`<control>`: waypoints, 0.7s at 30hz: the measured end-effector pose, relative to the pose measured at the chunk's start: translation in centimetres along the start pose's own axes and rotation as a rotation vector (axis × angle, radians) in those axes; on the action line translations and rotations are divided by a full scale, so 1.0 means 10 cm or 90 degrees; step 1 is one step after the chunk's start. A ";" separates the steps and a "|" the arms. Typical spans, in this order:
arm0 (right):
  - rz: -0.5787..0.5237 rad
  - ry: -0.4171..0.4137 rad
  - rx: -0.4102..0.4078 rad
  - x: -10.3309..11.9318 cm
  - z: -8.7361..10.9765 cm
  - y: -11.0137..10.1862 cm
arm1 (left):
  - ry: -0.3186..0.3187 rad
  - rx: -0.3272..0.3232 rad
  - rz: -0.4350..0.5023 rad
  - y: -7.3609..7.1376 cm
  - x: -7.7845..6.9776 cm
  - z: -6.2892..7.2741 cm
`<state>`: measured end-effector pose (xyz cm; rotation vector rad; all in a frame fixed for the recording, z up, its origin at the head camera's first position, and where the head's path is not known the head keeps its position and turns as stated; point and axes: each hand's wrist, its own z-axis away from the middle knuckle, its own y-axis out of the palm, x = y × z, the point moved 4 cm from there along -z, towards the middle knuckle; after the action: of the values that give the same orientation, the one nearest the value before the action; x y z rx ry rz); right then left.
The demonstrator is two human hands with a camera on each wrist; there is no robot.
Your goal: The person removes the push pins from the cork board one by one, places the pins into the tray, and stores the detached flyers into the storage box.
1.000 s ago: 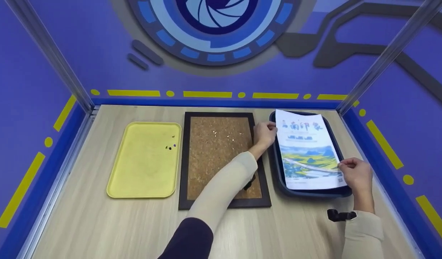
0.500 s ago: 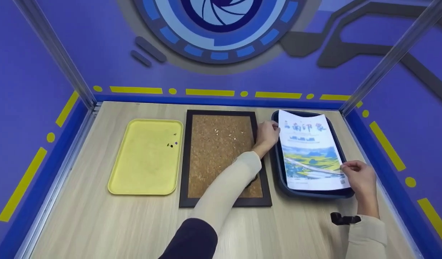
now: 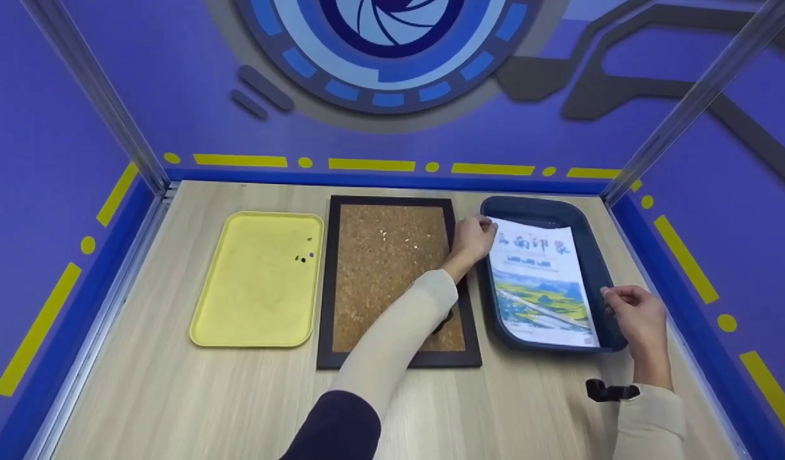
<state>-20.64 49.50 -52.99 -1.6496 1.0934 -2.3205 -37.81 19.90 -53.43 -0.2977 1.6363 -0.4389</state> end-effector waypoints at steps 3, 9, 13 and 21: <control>0.003 0.005 0.001 0.00 -0.01 0.01 | 0.013 -0.018 0.004 -0.04 -0.01 0.02; -0.010 -0.007 -0.005 0.03 -0.05 0.06 | 0.018 -0.011 0.028 -0.10 0.03 0.03; -0.016 -0.017 -0.010 0.06 -0.08 0.09 | 0.041 0.037 0.066 -0.14 0.05 0.07; -0.047 -0.012 -0.006 0.11 -0.13 0.17 | 0.159 0.101 0.089 -0.53 0.03 0.17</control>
<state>-22.67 48.40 -53.34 -1.7403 1.0587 -2.3434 -36.46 14.90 -51.48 -0.0074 1.8397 -0.5116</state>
